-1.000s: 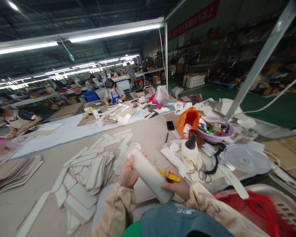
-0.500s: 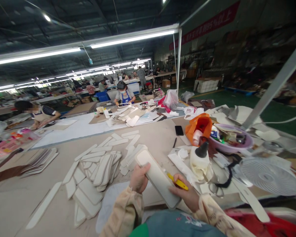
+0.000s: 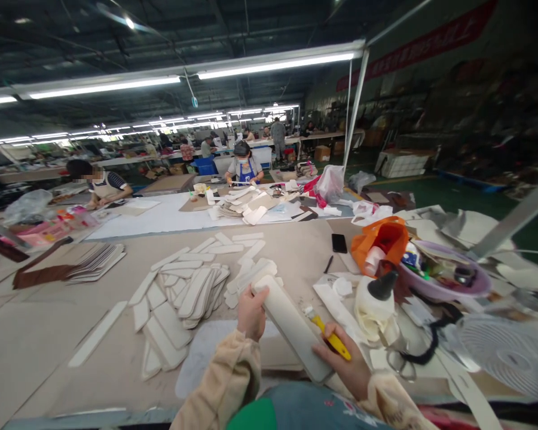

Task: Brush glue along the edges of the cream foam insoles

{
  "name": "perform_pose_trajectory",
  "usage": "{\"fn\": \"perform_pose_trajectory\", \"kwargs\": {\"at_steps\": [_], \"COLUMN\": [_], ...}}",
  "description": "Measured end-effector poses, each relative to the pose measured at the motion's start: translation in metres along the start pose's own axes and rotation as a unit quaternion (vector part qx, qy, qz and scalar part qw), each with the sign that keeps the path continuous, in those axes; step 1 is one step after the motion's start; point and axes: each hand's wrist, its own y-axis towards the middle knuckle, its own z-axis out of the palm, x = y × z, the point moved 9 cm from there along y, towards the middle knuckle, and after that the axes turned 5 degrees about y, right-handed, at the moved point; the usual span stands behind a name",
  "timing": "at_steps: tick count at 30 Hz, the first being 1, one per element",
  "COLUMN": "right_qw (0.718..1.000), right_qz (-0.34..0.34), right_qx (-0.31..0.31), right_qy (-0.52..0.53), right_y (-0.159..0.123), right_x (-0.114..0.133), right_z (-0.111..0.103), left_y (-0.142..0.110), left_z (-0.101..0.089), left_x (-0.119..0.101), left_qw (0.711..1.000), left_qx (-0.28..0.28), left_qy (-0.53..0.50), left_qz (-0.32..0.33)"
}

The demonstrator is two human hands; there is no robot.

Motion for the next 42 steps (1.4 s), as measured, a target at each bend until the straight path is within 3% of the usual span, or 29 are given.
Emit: {"fn": "perform_pose_trajectory", "kwargs": {"at_steps": [5, 19, 25, 29, 33, 38, 42], "right_qw": [0.999, 0.998, 0.998, 0.994, 0.994, 0.994, 0.995], "right_qz": [0.003, 0.006, 0.043, 0.064, 0.068, 0.068, 0.061], "right_qx": [0.005, 0.012, 0.053, 0.092, 0.084, 0.085, 0.080], "right_qy": [-0.034, -0.060, -0.010, 0.011, 0.013, 0.006, -0.015], "right_y": [-0.002, 0.000, 0.000, 0.000, 0.001, 0.001, 0.001], "right_x": [-0.001, -0.006, -0.014, -0.017, -0.017, -0.014, -0.012], "right_z": [0.001, 0.000, 0.006, 0.012, 0.010, 0.010, 0.011], "left_y": [0.003, 0.002, 0.008, 0.014, 0.014, 0.005, -0.008], "left_z": [-0.013, -0.015, -0.025, -0.035, -0.037, -0.025, -0.016], "left_x": [0.004, 0.008, 0.004, 0.014, 0.023, 0.027, 0.043], "left_qw": [0.999, 0.999, 0.997, 0.992, 0.987, 0.988, 0.987], "left_qx": [-0.044, -0.035, -0.060, -0.093, -0.104, -0.047, -0.009], "left_qy": [-0.015, -0.023, -0.052, -0.074, -0.093, -0.114, -0.087], "left_qz": [-0.002, -0.010, 0.006, -0.041, -0.085, -0.092, -0.136]}}
